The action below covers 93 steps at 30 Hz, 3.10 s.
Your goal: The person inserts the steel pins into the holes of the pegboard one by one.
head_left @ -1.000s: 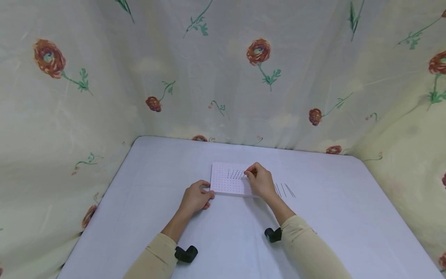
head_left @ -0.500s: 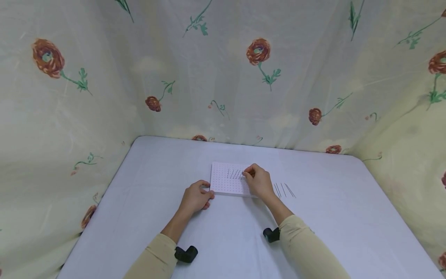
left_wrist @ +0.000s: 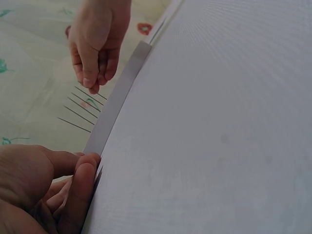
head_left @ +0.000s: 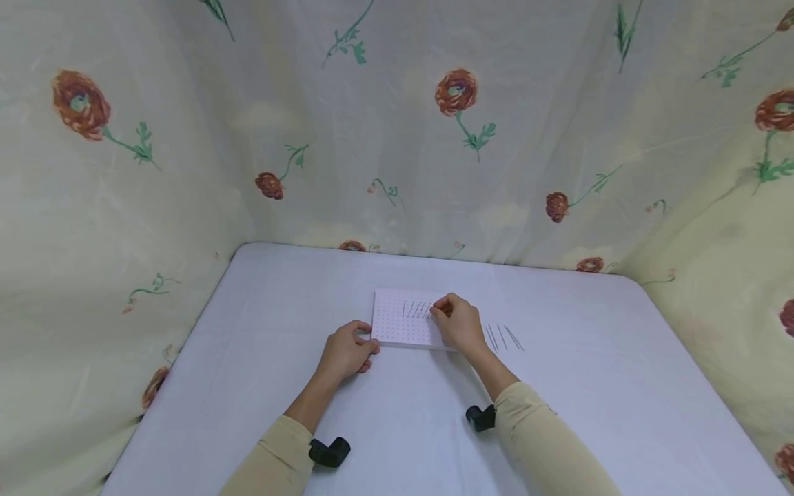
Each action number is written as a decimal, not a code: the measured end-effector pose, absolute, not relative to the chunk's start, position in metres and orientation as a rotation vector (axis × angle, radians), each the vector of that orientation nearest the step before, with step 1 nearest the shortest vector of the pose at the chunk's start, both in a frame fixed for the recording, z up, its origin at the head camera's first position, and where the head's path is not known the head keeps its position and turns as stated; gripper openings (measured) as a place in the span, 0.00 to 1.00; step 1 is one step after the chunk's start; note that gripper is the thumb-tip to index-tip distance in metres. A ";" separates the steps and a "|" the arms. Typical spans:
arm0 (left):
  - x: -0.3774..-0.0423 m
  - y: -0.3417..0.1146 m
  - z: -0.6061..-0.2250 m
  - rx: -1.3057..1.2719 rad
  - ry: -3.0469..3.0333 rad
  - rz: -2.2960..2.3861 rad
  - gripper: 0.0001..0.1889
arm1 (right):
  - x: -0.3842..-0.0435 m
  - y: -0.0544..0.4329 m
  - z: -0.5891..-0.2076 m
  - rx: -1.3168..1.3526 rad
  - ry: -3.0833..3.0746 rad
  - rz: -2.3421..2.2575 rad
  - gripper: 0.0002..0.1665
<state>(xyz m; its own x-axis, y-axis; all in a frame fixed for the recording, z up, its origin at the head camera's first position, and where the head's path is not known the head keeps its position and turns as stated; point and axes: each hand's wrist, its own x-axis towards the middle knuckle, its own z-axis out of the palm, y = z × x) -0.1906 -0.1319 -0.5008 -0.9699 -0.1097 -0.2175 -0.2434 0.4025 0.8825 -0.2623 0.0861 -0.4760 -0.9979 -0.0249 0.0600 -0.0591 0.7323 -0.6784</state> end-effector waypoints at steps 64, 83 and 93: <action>-0.190 -0.131 -0.501 -0.329 2.522 1.593 0.19 | -0.228 0.248 -0.484 -0.289 -2.992 0.834 0.17; -0.190 -0.130 -0.501 -0.354 2.514 1.602 0.18 | -0.227 0.243 -0.483 -0.149 -3.052 0.651 0.12; -0.190 -0.131 -0.500 -0.343 2.501 1.623 0.18 | -0.234 0.232 -0.481 -0.196 -3.190 0.578 0.20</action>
